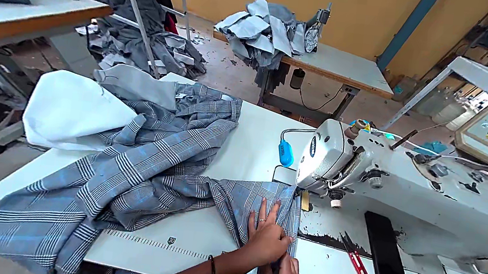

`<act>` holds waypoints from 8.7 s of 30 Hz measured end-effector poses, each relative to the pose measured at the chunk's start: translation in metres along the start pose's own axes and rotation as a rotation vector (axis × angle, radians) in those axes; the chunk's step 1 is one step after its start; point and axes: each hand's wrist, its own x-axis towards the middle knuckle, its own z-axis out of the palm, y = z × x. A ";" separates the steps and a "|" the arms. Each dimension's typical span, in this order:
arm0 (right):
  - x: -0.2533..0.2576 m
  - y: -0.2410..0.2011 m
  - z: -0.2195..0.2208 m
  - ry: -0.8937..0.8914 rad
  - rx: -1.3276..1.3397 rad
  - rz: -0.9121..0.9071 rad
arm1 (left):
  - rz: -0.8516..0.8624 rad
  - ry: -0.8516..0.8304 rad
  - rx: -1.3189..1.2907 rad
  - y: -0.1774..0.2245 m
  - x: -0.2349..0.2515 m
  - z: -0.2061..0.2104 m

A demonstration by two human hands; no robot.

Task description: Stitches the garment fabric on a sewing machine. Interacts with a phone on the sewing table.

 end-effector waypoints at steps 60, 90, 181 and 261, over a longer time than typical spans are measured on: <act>0.024 0.033 -0.009 -0.107 0.228 -0.031 | 0.860 0.532 0.458 -0.064 0.016 0.009; 0.009 0.035 -0.022 -0.172 0.201 -0.033 | 0.601 0.392 0.498 -0.029 0.025 -0.007; 0.067 0.088 -0.064 0.390 -0.250 -0.038 | 0.949 0.118 0.602 -0.080 0.003 -0.075; 0.140 0.189 -0.192 -0.087 0.982 0.837 | 0.054 -0.367 -1.319 0.110 0.101 0.076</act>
